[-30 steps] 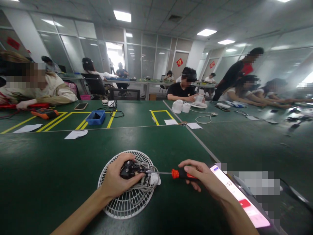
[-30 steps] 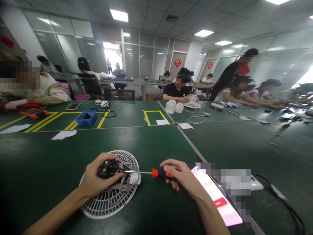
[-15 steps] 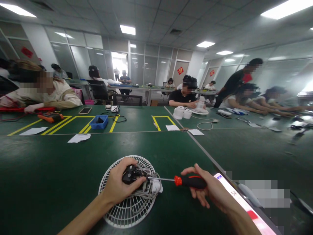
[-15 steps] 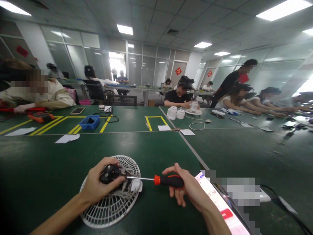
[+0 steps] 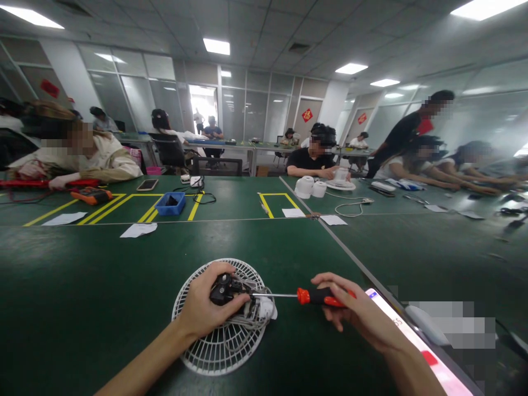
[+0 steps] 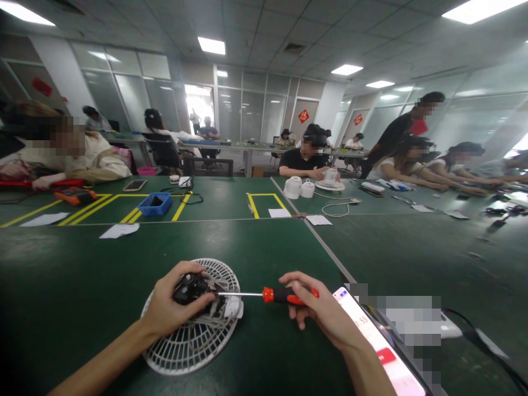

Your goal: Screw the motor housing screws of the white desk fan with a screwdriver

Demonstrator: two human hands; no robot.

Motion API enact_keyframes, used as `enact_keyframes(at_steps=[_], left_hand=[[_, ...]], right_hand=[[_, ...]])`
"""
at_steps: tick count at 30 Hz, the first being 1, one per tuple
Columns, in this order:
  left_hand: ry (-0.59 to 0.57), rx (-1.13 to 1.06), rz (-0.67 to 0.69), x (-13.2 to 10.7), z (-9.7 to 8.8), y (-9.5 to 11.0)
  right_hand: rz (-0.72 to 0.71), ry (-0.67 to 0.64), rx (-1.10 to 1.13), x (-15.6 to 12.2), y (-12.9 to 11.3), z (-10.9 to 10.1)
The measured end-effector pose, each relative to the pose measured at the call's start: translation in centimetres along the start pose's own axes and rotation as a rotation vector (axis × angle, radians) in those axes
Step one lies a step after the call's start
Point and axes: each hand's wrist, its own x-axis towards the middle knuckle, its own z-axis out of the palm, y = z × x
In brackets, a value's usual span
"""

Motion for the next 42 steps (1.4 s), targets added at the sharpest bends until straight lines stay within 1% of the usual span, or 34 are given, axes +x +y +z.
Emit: enact_keyframes(at_steps=[3,5,9,14,16,18,21,23,26,30,32,34,36,38,40,42], left_hand=[[0.000,-0.012,-0.006,0.1,0.0,0.2],[-0.007,-0.011,-0.008,0.2,-0.1,0.3],[-0.015,-0.004,-0.001,0.2,-0.3,0.3],[-0.025,-0.008,-0.004,0.1,-0.2,0.1],[-0.025,-0.016,-0.014,0.1,-0.2,0.1],[-0.021,-0.022,-0.022,0.1,-0.2,0.2],[-0.017,-0.021,-0.011,0.1,-0.2,0.2],[-0.021,-0.017,-0.003,0.1,-0.2,0.2],[-0.020,-0.018,-0.005,0.1,-0.2,0.1],[-0.019,-0.025,-0.011,0.0,-0.4,0.1],[-0.025,-0.027,-0.005,0.0,-0.4,0.2],[-0.026,-0.027,0.000,-0.1,-0.5,0.1],[-0.012,-0.022,-0.003,-0.1,-0.5,0.1],[0.001,-0.011,-0.010,-0.1,-0.4,0.1],[0.004,0.001,-0.011,0.0,-0.3,0.1],[0.003,0.004,-0.009,0.0,-0.2,0.1]], right_hand=[[0.135,0.026,-0.027,0.2,0.1,-0.1],[0.150,0.038,-0.068,0.3,0.2,-0.4],[0.068,0.011,-0.091,0.0,0.0,-1.0],[-0.093,-0.047,-0.110,-0.4,-0.3,-1.3],[-0.105,-0.079,-0.143,-0.5,-0.2,-1.0],[-0.031,-0.082,-0.145,-0.4,0.0,-0.6],[0.151,-0.083,-0.133,-0.3,0.1,-0.1],[0.191,-0.090,-0.166,-0.2,0.0,-0.1],[0.117,-0.079,-0.172,-0.2,-0.1,-0.2],[-0.079,-0.046,-0.128,-0.2,-0.2,-0.3],[-0.128,-0.028,-0.120,-0.2,-0.1,-0.2],[-0.067,-0.022,-0.118,-0.1,0.0,0.1],[0.058,-0.037,-0.117,0.0,0.1,0.2],[0.137,-0.053,-0.123,0.1,0.2,0.3],[0.127,-0.059,-0.133,0.2,0.2,0.2],[0.080,-0.062,-0.129,0.3,0.2,0.0]])
